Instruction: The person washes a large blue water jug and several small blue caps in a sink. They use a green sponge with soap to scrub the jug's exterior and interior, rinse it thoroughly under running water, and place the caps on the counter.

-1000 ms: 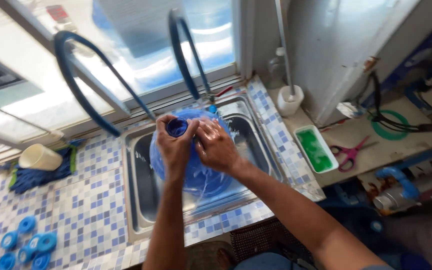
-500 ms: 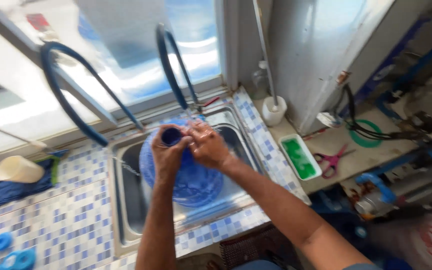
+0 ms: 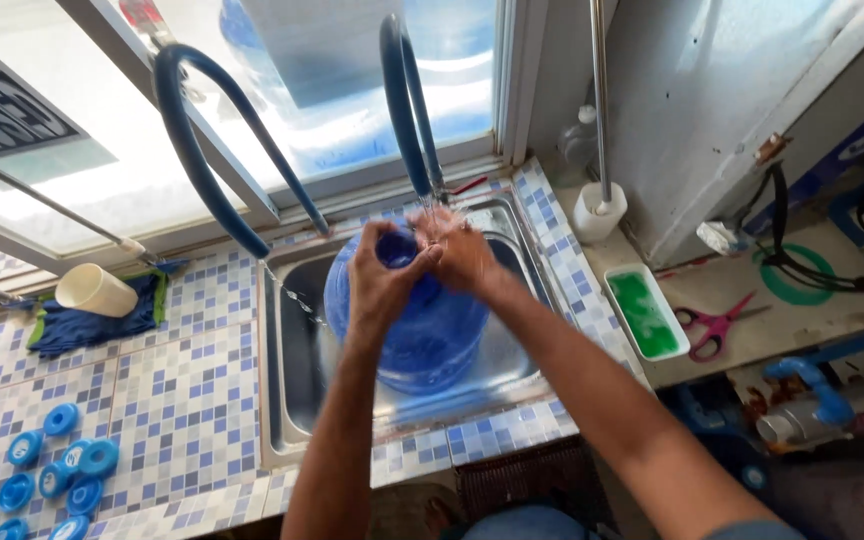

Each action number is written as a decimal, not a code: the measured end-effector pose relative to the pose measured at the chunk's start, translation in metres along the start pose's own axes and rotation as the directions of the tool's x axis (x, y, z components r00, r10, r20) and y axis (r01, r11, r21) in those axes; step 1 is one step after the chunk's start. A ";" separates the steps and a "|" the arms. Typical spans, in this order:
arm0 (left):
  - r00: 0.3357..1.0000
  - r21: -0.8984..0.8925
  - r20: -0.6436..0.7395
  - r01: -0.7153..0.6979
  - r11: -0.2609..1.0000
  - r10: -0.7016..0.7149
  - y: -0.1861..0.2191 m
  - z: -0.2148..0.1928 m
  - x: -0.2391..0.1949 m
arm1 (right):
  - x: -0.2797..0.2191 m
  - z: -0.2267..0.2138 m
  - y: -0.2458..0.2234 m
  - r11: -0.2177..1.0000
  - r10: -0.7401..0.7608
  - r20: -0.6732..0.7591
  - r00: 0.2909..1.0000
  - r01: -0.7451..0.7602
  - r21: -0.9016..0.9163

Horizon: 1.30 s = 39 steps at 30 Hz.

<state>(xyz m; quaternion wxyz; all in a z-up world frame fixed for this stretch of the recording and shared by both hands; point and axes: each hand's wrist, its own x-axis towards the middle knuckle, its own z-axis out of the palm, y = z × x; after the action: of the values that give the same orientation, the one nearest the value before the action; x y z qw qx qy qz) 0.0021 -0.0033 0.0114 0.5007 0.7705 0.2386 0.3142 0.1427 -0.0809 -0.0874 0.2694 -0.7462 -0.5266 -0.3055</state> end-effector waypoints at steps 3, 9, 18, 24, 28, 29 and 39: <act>0.985 -0.117 0.165 -0.025 0.993 0.045 -0.014 0.005 0.016 | -0.001 0.018 0.013 1.000 -0.023 0.032 0.999 0.023 -0.012; 0.963 -0.099 -0.263 0.038 0.994 -0.063 -0.016 0.016 0.007 | -0.020 -0.037 -0.093 0.957 0.291 -0.099 0.952 -0.291 0.013; 0.988 -0.259 0.124 -0.062 0.964 0.097 -0.026 0.007 0.025 | -0.008 0.031 -0.008 0.974 0.217 0.056 0.974 -0.212 -0.083; 0.969 -0.092 -0.232 0.061 0.994 -0.081 -0.017 0.020 0.010 | -0.013 -0.033 -0.064 0.967 0.248 -0.016 0.969 -0.246 0.068; 0.960 -0.161 0.268 -0.038 0.986 0.080 -0.014 -0.003 0.019 | 0.027 0.002 0.004 0.794 0.470 0.433 0.769 -0.583 0.174; 0.959 -0.160 0.269 -0.040 0.986 0.083 -0.018 -0.002 0.022 | 0.021 0.007 0.001 0.793 0.471 0.431 0.769 -0.584 0.175; 0.992 0.004 -0.094 0.086 0.996 -0.086 -0.019 0.009 0.013 | -0.010 -0.006 -0.024 0.924 0.308 0.080 0.948 -0.318 0.213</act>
<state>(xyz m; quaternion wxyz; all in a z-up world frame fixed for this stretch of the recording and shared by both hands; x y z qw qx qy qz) 0.0171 0.0070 -0.0053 0.4991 0.7459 0.2959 0.3272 0.1158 -0.0845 -0.0890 0.3848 -0.7923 -0.4377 -0.1806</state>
